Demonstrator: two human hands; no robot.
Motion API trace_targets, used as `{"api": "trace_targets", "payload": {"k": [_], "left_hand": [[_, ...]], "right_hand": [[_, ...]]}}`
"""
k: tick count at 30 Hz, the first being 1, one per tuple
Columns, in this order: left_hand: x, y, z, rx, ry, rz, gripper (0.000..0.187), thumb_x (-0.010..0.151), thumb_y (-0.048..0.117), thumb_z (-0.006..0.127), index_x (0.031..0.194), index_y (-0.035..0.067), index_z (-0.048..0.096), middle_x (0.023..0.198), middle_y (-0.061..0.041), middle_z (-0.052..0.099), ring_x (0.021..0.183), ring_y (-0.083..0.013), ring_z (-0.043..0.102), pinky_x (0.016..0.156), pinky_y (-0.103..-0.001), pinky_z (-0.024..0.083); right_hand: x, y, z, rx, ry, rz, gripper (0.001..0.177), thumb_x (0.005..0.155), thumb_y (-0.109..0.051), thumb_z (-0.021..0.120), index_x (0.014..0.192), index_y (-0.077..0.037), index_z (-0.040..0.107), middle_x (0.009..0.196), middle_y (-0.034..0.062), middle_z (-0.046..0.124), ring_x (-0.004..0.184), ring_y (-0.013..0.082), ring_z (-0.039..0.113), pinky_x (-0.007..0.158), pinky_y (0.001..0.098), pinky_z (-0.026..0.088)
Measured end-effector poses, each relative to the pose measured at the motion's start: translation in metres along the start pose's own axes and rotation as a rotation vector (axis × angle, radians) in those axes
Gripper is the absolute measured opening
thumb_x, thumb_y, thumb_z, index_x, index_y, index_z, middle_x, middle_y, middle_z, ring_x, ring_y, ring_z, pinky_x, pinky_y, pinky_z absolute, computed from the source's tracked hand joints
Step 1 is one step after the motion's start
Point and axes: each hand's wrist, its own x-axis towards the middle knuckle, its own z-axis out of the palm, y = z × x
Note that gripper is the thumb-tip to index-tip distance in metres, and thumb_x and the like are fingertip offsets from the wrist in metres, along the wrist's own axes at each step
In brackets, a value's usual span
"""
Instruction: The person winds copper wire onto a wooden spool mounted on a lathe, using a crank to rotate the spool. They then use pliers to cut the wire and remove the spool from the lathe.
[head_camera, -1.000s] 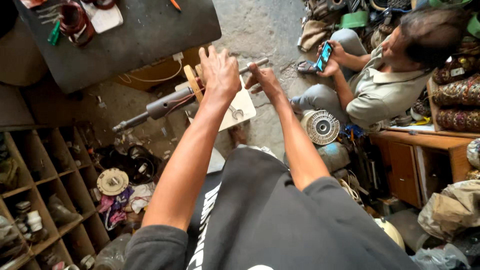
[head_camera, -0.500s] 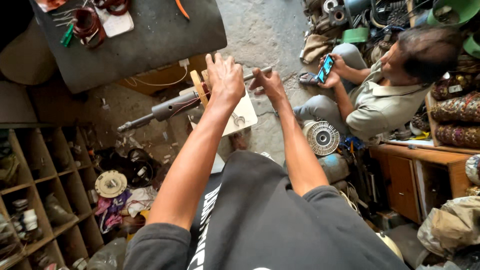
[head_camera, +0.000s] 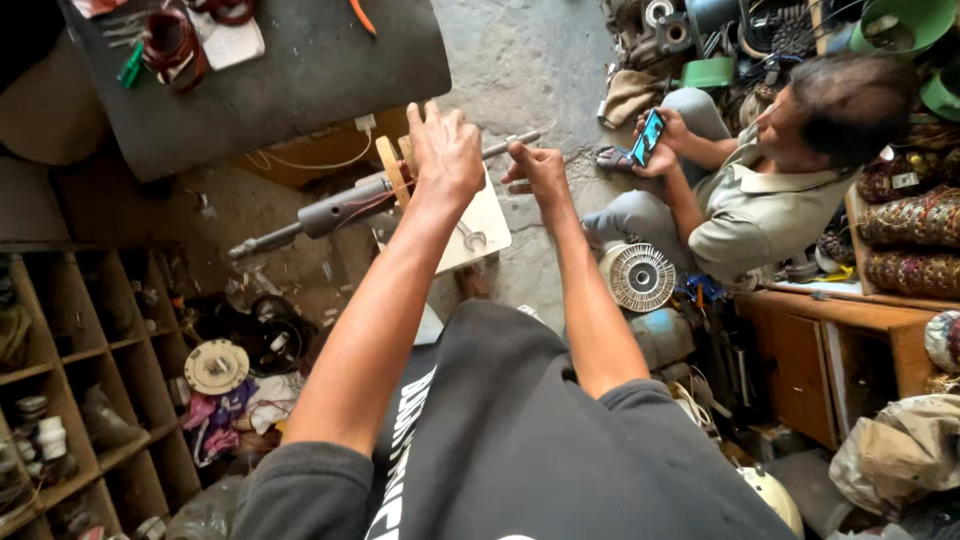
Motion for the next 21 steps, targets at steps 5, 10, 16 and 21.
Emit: {"api": "trace_targets", "payload": {"k": [5,10,16,21], "left_hand": [[0.000,-0.002,0.009,-0.002,0.083,0.009,0.031,0.072,0.022,0.076,0.101,0.014,0.078,0.129,-0.010,0.060,0.137,-0.0396,0.038,0.115,-0.060,0.013],[0.002,-0.008,0.001,0.005,-0.060,0.044,0.033,0.077,0.027,0.076,0.107,0.015,0.078,0.129,-0.010,0.063,0.138,-0.0380,0.043,0.118,-0.059,0.019],[0.000,-0.003,-0.003,0.033,0.005,0.021,0.033,0.073,0.024,0.076,0.106,0.015,0.078,0.125,-0.010,0.062,0.135,-0.0386,0.041,0.115,-0.060,0.017],[0.004,-0.004,0.012,0.036,0.017,0.025,0.031,0.079,0.024,0.072,0.108,0.015,0.078,0.127,-0.010,0.062,0.135,-0.0389,0.042,0.116,-0.061,0.018]], "right_hand": [[-0.015,0.016,0.004,-0.119,0.089,0.102,0.056,0.082,-0.062,0.079,0.084,-0.006,0.073,0.072,0.0045,0.071,0.064,0.0144,0.066,0.053,0.0282,0.052],[-0.036,0.016,0.003,-0.161,0.133,0.158,0.055,0.079,-0.059,0.082,0.075,-0.005,0.069,0.075,0.0015,0.071,0.067,0.0111,0.071,0.051,0.0275,0.055],[-0.003,-0.018,-0.001,-0.024,0.099,-0.042,0.053,0.080,-0.061,0.081,0.078,-0.009,0.072,0.072,0.0027,0.070,0.067,0.0127,0.071,0.054,0.0277,0.056],[-0.010,-0.004,-0.008,-0.451,0.149,0.007,0.057,0.081,-0.061,0.082,0.079,-0.005,0.076,0.069,0.0027,0.070,0.064,0.0130,0.069,0.057,0.0293,0.053]]}}
